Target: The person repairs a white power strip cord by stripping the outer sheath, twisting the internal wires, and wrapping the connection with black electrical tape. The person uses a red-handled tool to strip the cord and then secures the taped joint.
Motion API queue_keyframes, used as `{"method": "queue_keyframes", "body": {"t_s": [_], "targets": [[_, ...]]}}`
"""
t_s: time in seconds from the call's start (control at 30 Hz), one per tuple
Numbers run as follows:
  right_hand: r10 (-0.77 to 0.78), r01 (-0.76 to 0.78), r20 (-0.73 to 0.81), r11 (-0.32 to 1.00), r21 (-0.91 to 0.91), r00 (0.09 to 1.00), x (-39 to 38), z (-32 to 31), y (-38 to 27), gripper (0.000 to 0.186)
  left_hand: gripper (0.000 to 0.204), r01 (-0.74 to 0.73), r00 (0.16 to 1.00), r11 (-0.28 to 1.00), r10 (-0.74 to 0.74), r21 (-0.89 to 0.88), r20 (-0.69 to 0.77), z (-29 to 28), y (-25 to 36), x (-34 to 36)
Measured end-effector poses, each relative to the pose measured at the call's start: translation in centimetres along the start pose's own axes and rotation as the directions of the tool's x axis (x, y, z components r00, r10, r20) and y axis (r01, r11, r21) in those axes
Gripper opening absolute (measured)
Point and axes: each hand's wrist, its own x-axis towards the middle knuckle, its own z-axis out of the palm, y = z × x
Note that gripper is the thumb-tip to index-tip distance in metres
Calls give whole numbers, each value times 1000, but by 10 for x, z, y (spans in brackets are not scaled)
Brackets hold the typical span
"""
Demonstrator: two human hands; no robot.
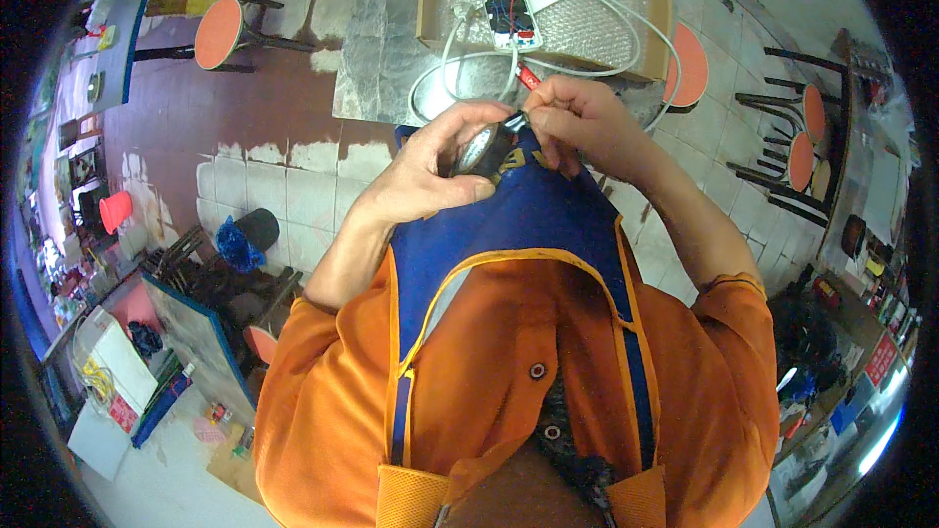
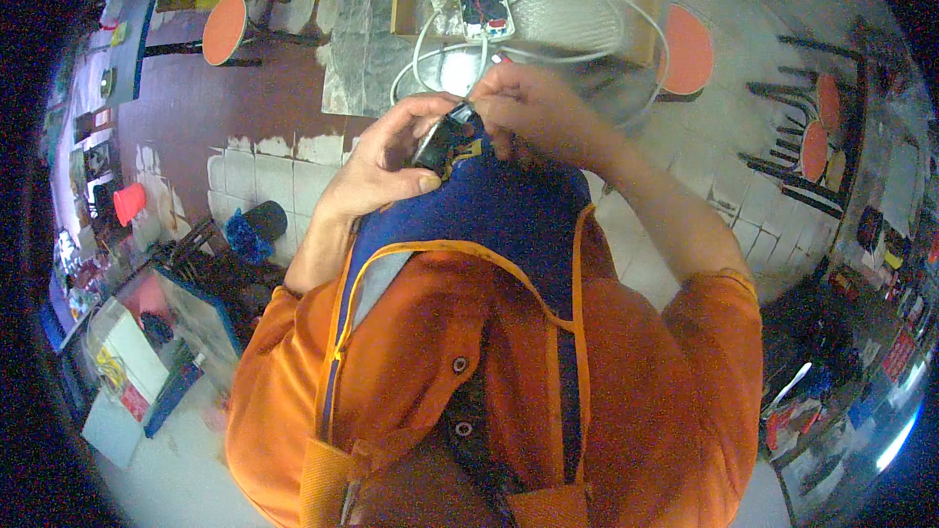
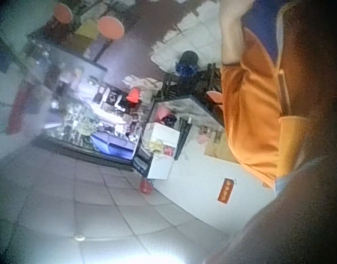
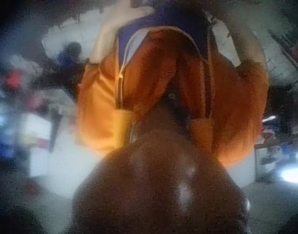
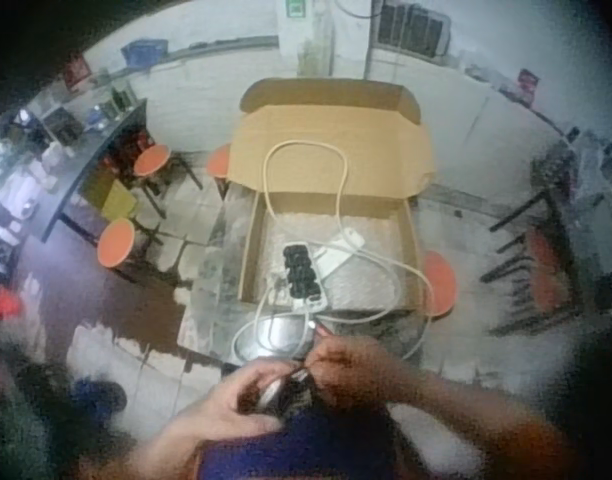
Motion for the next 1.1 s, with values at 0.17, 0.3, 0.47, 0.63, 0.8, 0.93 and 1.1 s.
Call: {"method": "queue_keyframes", "body": {"t_s": [0.17,0.3,0.47,0.63,0.8,0.93,1.1], "targets": [[55,-54,-16,998,35,998,-3,1,-4,22,70,-17,1000,999,17,32,-9,-4,2,-1],[-19,25,50,990,-138,999,-4,7,1,24,67,65,997,987,-59,146,-45,1,6,1],[-106,122,79,962,-243,991,-3,9,13,14,62,87,996,934,-80,347,-32,6,12,4],[-176,178,29,958,-225,984,-4,14,28,14,57,149,989,939,-135,309,-65,5,1,4],[-58,54,-121,998,-30,991,-10,21,33,15,64,177,980,978,-186,-112,-75,6,-1,1],[-22,60,-175,974,216,984,-11,21,50,17,70,103,992,982,-113,-157,-53,0,-5,2],[49,-33,-103,988,149,993,-22,3,37,17,73,62,998,997,-64,-53,-24,-2,-3,0]]}}
